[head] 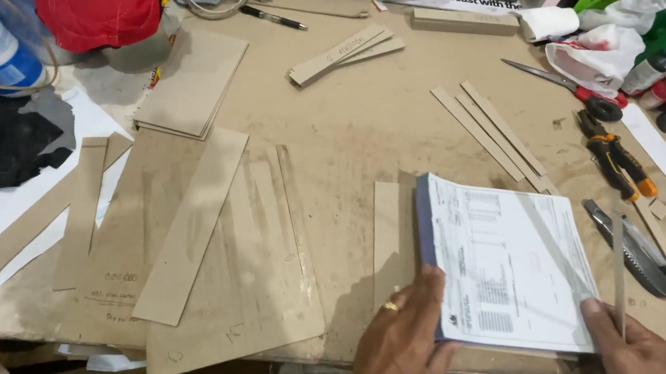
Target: Measuring, marking, and cutting cardboard strips using a utility knife and a straight edge on a workbench.
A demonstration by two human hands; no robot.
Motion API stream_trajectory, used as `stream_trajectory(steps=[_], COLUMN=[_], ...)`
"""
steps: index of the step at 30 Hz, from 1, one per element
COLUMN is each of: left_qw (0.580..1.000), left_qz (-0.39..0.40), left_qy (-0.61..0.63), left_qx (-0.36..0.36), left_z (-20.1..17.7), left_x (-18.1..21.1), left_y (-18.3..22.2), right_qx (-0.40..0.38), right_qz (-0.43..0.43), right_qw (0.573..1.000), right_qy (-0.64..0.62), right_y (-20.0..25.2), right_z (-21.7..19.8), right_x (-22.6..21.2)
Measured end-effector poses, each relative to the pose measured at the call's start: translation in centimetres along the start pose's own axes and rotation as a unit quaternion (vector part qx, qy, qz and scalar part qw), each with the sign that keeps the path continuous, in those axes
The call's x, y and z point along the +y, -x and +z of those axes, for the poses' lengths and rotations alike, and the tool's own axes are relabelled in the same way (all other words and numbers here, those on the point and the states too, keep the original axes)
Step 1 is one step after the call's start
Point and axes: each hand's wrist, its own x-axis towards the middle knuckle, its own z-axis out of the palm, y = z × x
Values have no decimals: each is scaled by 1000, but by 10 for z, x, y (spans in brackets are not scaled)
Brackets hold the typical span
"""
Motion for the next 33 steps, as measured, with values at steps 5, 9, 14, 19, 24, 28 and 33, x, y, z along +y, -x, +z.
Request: stream_trajectory(steps=[5,9,14,19,24,28,33], left_qw=[950,975,971,976,976,989,982], left_qz=[-234,-194,-227,-185,-213,-142,-152], left_qy=[123,112,76,108,44,31,108], left_qx=[-167,1,-8,35,2,21,22], left_z=[-33,0,-1,-7,-13,-10,-5], left_x=[26,-7,-15,-22,-18,-21,-13], left_y=[-5,-5,-8,-1,-12,-19,-21], right_qx=[-64,-147,-151,-63,-50,-107,-120], right_qz=[-9,58,68,-38,56,80,57], right_qw=[998,987,985,993,995,991,991], right_qy=[-10,-18,51,88,67,-8,10], right_y=[4,2,15,1,-14,-25,-50], right_z=[-2,-6,-2,-29,-29,-22,-22], right_x=[-16,-29,-57,-31,-31,-20,-1])
